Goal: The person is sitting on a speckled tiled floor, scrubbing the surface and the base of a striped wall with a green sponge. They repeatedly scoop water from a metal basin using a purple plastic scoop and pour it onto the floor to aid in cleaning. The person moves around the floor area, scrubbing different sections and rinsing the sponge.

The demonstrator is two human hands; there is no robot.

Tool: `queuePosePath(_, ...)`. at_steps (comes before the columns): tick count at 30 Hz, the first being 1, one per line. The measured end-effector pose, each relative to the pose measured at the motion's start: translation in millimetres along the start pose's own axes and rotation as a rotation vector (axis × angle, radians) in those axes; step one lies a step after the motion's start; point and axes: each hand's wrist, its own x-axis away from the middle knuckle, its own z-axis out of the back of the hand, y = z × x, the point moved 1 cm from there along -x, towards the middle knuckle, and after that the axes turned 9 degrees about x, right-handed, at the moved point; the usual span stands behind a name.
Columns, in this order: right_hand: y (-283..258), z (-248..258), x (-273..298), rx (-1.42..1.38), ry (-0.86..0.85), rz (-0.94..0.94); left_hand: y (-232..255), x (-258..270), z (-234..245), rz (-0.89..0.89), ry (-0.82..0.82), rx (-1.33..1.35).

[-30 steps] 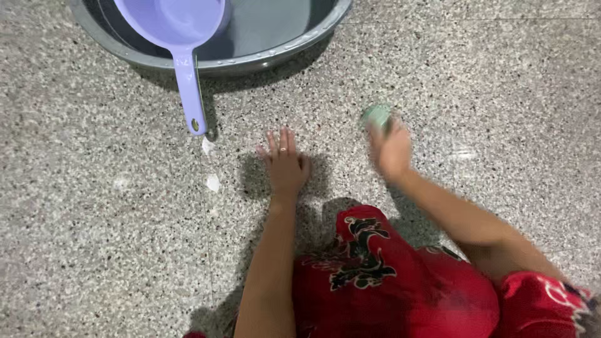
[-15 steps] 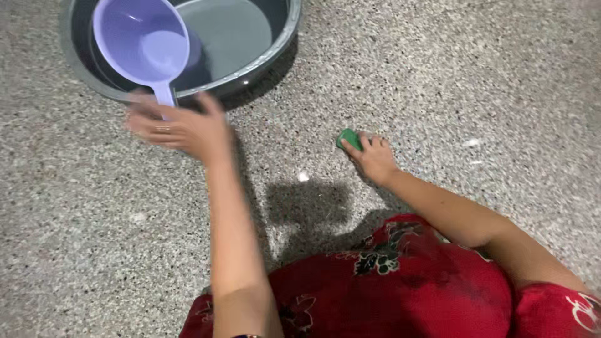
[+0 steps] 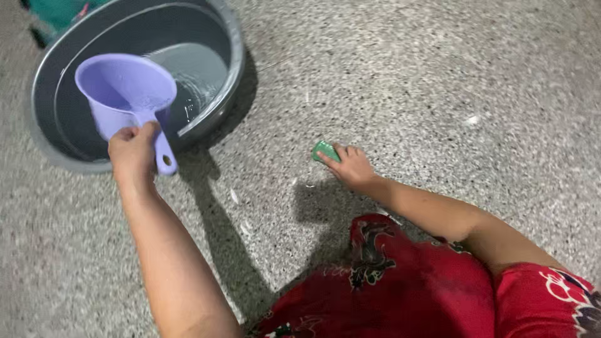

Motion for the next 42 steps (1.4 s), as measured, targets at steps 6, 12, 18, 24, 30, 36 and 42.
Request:
queuePosePath(6,3.0,-3.5,0.6,0.016,0.077,0.028,3.6,-16.2,-63.4,-0.374,0.204,-0.782)
queuePosePath(12,6.0,3.1,3.6,-0.011,0.232,0.059,6.8,-14.1,-58.7,-0.195,-0.042,-0.122)
queuePosePath(18,13.3,0.7,-1.6,-0.121,0.121,0.029,98.3,87.3,-34.6,0.020,-0.180,0.313)
queuePosePath(24,31.5,-13.2,-19.4,-0.151,-0.039,-0.061,181.4,186.3,-59.5,-0.068,-0.218,-0.016)
queuePosePath(30,81.7,-15.8,-26.8,-0.138,-0.111,-0.291,161.6,253.8,-144.6,-0.113,-0.366,-0.277)
queuePosePath(36,89.1,-3.6,1.8,-0.388,-0.154,-0.577,112.5,269.5,-206.6,-0.315,-0.389,-0.251)
queuePosePath(42,121.7,26.1,71.7,-0.551,-0.376,-0.392,70.3,238.2,-242.0,0.046,-0.479,0.082)
